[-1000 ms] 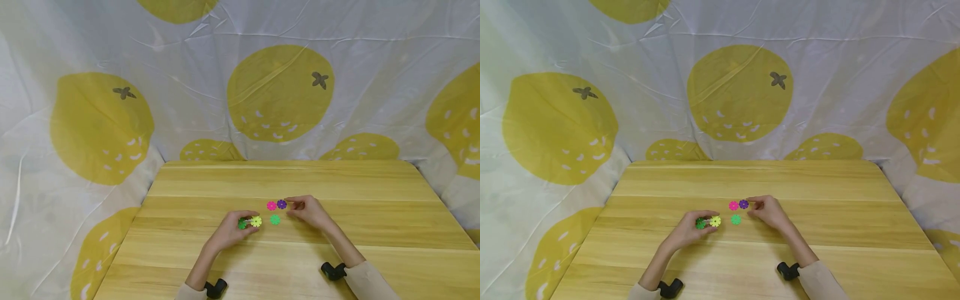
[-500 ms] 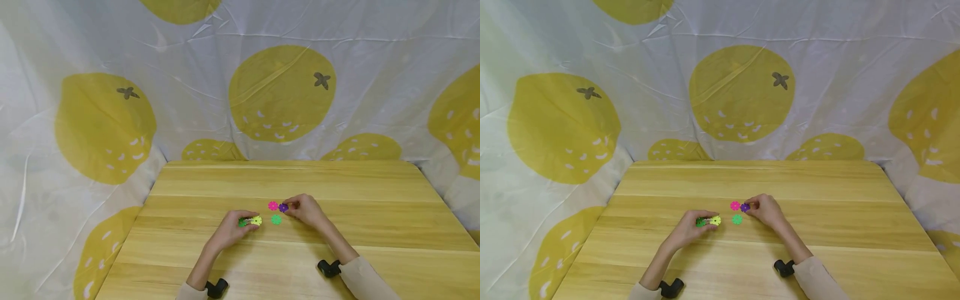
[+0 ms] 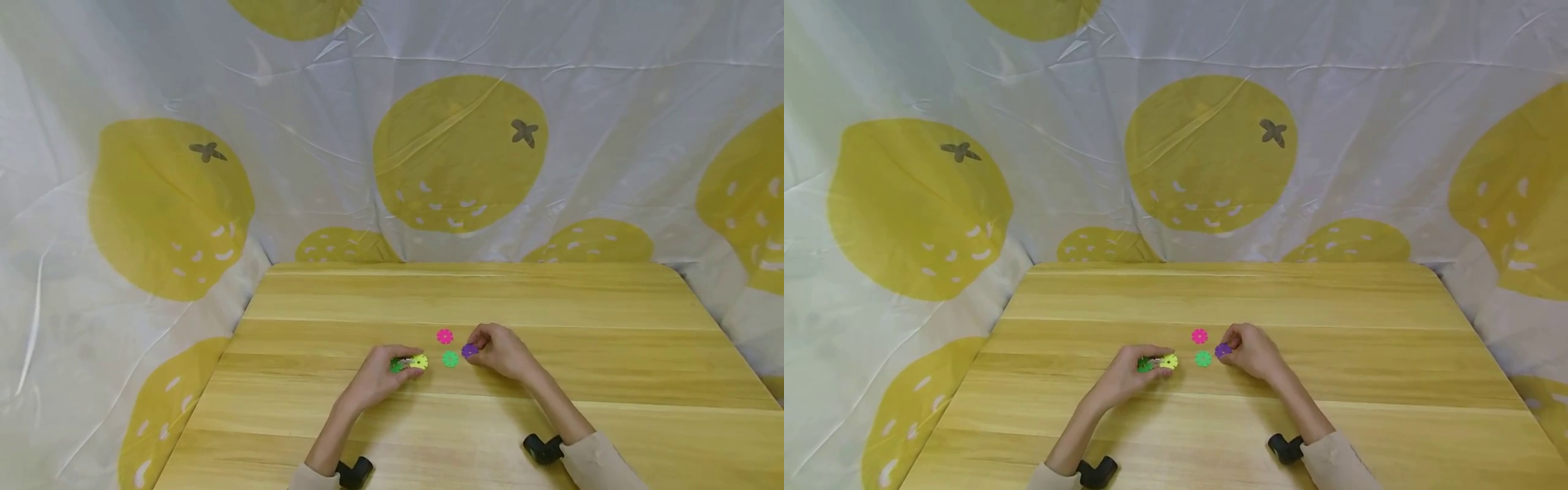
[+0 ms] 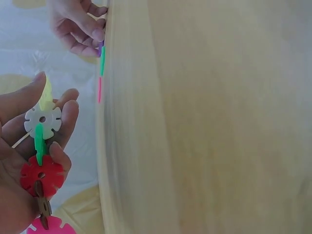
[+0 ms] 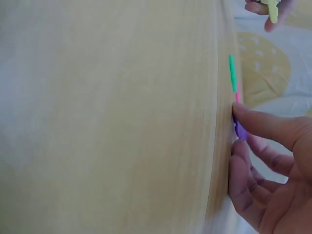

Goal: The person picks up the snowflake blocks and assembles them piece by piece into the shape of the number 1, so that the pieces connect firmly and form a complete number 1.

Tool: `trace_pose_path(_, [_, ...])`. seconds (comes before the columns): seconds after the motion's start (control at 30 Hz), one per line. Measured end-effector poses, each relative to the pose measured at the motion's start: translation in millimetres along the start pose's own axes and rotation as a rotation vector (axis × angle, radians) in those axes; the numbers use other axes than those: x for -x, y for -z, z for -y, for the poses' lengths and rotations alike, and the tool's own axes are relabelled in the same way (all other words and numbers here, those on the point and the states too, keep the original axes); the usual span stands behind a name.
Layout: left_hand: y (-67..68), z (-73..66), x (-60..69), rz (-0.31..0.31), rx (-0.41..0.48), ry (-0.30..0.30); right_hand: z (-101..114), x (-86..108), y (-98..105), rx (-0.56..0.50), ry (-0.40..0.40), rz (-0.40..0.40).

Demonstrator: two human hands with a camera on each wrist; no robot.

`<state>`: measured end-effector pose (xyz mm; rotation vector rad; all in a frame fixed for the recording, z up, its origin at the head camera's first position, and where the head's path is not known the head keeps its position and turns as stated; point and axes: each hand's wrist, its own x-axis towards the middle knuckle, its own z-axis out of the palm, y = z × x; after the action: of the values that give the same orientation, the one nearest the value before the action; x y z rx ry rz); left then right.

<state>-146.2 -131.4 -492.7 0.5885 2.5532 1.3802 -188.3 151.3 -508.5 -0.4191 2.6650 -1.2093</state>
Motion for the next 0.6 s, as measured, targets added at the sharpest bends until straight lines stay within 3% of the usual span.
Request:
trace_pose_path(0.1, [-0.9, 0.3, 0.2, 0.004, 0.006, -0.01, -2, 2.7, -1, -0.059, -0.009, 0.007])
trace_pose_path(0.4, [-3.0, -3.6, -1.0, 0.007, -0.007, -0.003, -7, 16.4, -2, -0.382, 0.048, 0.056])
trace_pose_path(0.6, [-4.6, -9.9, -4.8, 0.017, -0.004, -0.002, 2, 24.7, -4, -0.495, 0.084, 0.057])
